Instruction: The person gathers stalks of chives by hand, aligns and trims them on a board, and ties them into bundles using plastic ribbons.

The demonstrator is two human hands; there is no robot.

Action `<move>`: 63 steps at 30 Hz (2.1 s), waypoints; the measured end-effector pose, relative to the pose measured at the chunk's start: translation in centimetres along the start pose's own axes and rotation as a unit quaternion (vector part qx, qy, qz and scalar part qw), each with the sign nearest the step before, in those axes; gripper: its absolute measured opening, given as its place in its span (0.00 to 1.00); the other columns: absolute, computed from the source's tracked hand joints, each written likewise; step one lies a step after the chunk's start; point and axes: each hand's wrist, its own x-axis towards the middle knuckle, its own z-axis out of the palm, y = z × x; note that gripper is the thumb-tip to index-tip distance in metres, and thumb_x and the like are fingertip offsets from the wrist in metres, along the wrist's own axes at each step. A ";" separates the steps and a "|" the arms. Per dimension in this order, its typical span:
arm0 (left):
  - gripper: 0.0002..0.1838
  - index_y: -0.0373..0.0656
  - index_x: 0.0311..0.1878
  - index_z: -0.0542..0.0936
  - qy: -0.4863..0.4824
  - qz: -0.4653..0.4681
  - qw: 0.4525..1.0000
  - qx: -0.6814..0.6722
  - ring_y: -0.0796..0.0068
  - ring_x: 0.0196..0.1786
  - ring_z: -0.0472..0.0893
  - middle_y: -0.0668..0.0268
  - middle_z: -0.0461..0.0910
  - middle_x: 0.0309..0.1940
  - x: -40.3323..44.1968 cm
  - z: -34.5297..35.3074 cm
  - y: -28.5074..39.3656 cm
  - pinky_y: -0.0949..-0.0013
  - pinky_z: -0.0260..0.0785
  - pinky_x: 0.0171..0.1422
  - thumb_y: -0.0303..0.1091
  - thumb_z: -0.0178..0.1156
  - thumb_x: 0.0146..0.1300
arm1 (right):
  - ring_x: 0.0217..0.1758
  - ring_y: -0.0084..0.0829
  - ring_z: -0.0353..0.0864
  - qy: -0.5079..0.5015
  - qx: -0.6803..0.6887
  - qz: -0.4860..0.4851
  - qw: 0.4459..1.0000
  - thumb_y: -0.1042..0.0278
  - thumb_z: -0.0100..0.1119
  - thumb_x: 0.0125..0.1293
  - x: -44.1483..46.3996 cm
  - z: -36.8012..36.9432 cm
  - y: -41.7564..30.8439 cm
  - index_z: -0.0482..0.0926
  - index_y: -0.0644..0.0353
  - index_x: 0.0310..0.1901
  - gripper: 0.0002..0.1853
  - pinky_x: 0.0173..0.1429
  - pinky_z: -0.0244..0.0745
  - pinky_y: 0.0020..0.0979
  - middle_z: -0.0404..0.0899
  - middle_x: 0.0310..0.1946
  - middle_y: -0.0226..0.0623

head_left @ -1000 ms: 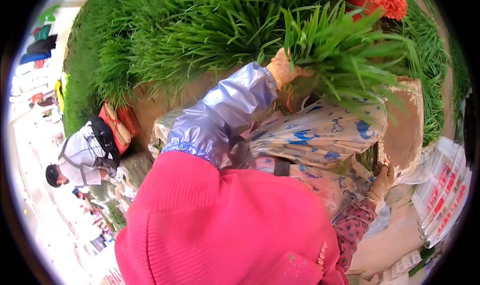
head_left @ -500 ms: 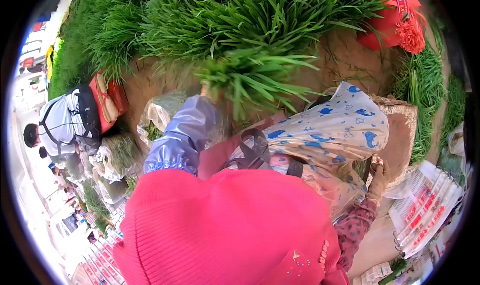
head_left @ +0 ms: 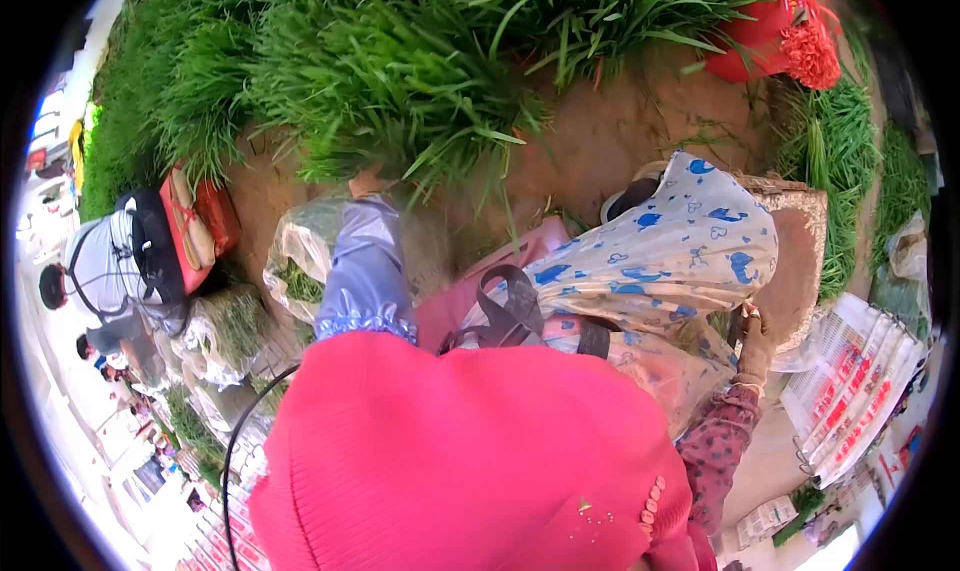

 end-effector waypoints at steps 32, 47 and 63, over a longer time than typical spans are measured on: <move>0.22 0.49 0.58 0.78 -0.125 -0.051 0.991 -0.002 0.58 0.57 0.77 0.60 0.78 0.56 0.6 1.2 1.7 0.58 0.69 0.61 0.44 0.59 0.61 | 0.54 0.44 0.79 -0.304 -0.284 -0.424 0.805 0.64 0.58 0.59 3.1 39.6 -29.6 0.79 0.52 0.54 0.20 0.59 0.73 0.38 0.81 0.51 0.42; 0.25 0.48 0.60 0.75 -0.128 -0.059 0.989 -0.040 0.58 0.58 0.76 0.59 0.76 0.58 -2.6 -2.1 -2.1 0.58 0.68 0.63 0.47 0.59 0.62 | 0.50 0.38 0.81 -0.157 -0.127 -0.399 0.894 0.58 0.57 0.65 20.4 41.6 -16.8 0.78 0.57 0.52 0.18 0.52 0.76 0.36 0.81 0.48 0.42; 0.26 0.42 0.60 0.73 -0.161 -0.121 0.938 0.282 0.63 0.56 0.77 0.56 0.76 0.57 -1.0 -1.1 3.3 0.61 0.68 0.63 0.43 0.60 0.60 | 0.48 0.39 0.80 -0.206 0.346 -0.049 0.914 0.66 0.58 0.67 13.3 39.0 -25.9 0.74 0.61 0.57 0.18 0.50 0.77 0.38 0.79 0.50 0.39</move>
